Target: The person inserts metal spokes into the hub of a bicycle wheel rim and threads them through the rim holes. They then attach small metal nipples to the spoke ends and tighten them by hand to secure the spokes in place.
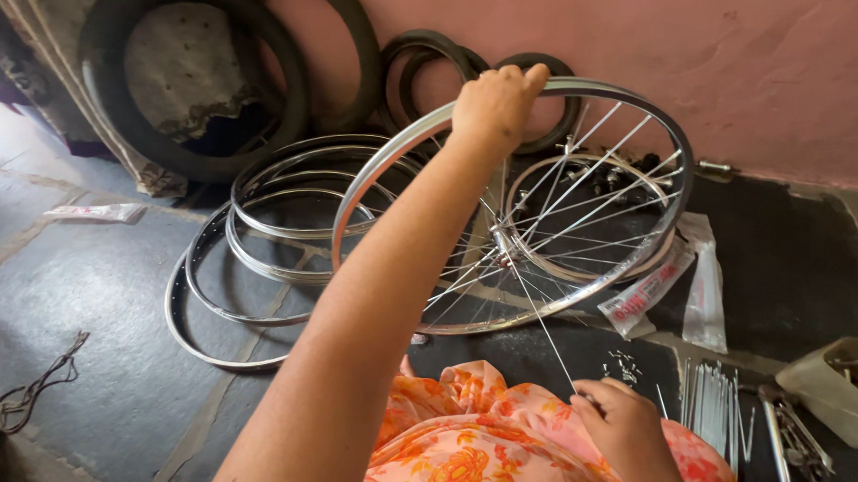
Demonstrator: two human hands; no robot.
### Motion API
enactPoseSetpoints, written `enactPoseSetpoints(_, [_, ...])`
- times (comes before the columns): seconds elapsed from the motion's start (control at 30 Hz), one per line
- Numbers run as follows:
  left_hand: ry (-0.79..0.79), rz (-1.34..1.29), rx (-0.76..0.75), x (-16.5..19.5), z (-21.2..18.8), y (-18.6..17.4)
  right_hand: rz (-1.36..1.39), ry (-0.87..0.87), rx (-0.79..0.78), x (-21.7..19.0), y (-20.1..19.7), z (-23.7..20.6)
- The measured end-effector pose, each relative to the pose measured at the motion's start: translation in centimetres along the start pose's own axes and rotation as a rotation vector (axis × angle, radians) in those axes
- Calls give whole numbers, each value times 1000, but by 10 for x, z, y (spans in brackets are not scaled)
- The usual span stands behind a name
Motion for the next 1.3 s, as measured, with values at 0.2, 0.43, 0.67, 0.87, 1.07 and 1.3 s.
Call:
enactPoseSetpoints(0.2, [1,-5,73,6,-4,-3,-94,-15,38,-27,-1,16])
enactPoseSetpoints(0.43, [-6,-17,97,25,2,-9,-240,-55,27,-51,-15,35])
enactPoseSetpoints(0.67, [17,-47,109,36,-4,-17,-403,-81,50,-69,-21,37])
enactPoseSetpoints(0.87, [38,-37,112,32,-4,-17,-326,-65,36,-67,-19,32])
enactPoseSetpoints(1.07, [32,-10,106,27,-5,-16,-246,-80,80,-58,-18,29])
enactPoseSetpoints(1.3, [8,-1,91,21,-2,-18,-252,-81,76,-55,-21,34])
Point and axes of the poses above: each hand's wrist, its own z-axis towards the middle knuckle, its own y-axis out of the palm, x = y × z, the point moved 7 cm from there along z, towards the middle knuckle, and after that the axes turned 15 degrees about y, right-handed, at the moved point
